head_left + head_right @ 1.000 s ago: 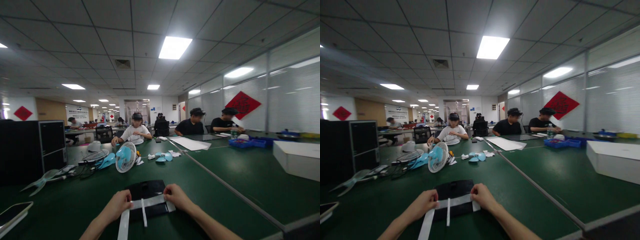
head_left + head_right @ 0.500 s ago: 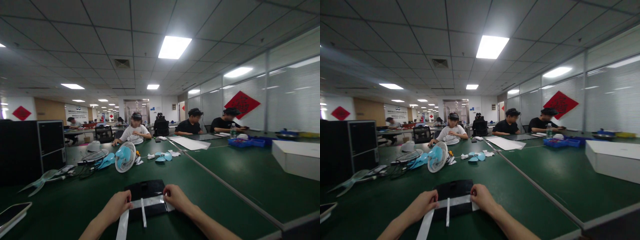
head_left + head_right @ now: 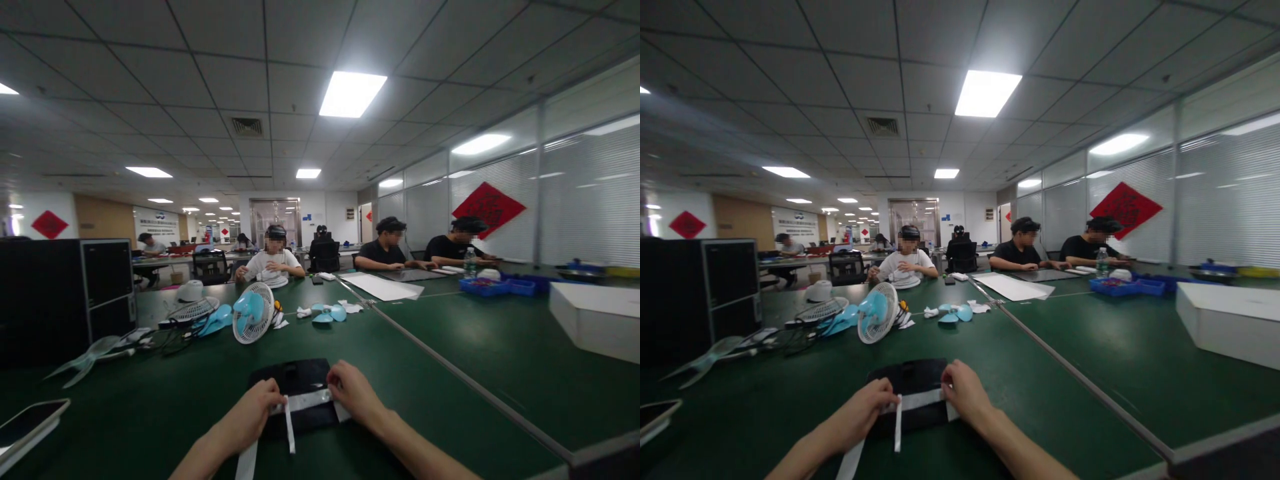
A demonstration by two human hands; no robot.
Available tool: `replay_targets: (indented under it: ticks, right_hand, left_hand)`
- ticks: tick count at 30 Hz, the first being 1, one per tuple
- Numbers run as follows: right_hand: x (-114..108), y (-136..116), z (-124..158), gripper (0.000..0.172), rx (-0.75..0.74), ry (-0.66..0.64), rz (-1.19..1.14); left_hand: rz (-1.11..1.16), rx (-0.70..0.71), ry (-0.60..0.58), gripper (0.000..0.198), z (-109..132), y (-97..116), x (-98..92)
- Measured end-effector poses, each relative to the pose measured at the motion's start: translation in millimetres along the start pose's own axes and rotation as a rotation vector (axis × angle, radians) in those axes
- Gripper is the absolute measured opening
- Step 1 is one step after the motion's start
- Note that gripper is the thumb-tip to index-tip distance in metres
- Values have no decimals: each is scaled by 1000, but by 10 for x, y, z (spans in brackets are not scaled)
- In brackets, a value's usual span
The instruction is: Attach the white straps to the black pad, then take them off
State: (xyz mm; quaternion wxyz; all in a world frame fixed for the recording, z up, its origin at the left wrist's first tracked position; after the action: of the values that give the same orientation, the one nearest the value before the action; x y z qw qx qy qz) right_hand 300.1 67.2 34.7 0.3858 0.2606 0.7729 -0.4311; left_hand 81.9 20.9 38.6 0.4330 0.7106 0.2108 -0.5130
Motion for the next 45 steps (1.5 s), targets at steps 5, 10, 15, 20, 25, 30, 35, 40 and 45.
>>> replay_targets:
  ticks: [5, 10, 15, 20, 25, 30, 35, 40, 45]
  right_hand:
    - [201, -577, 92, 32, -353, -135, 55]
    - [528, -837, 72, 36, -443, -263, 209]
    - [601, -826, 161, 35, -464, -260, 264]
    - [624, -797, 342, 36, -495, -237, 243]
    - [640, -773, 416, 36, -519, -221, 211]
    - [627, -760, 404, 35, -483, -204, 188]
    - [596, -774, 430, 33, -507, -227, 195]
    - [575, -791, 419, 35, -512, -220, 199]
    - [570, -814, 316, 34, -444, -200, 181]
  left_hand:
    - [-21, 29, 10, 40, -24, -46, 7]
    - [-12, 46, 27, 35, -23, -55, 12]
    - [-8, 58, 35, 34, -39, -61, 22]
    - [-30, 34, 29, 33, -43, -64, 21]
    - [-33, 25, 18, 35, -42, -64, 23]
    - [-42, 32, 18, 32, -54, -85, 47]
    - [-38, 45, 36, 29, -45, -60, 36]
    - [-43, 51, 37, 29, -25, -12, 13]
    - [-38, 55, 22, 31, -23, 3, 9]
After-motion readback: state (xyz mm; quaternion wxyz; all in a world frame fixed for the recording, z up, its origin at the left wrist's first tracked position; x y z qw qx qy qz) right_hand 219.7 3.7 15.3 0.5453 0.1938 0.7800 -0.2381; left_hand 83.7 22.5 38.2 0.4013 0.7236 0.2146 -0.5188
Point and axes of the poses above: each hand's wrist, its own z-axis away from the middle knuckle, its own x-axis out of the palm, y = z × x, the point moved 5 cm from there along -z, towards the middle knuckle, and after that the axes turned 3 degrees about -y, right-handed, at the moved point
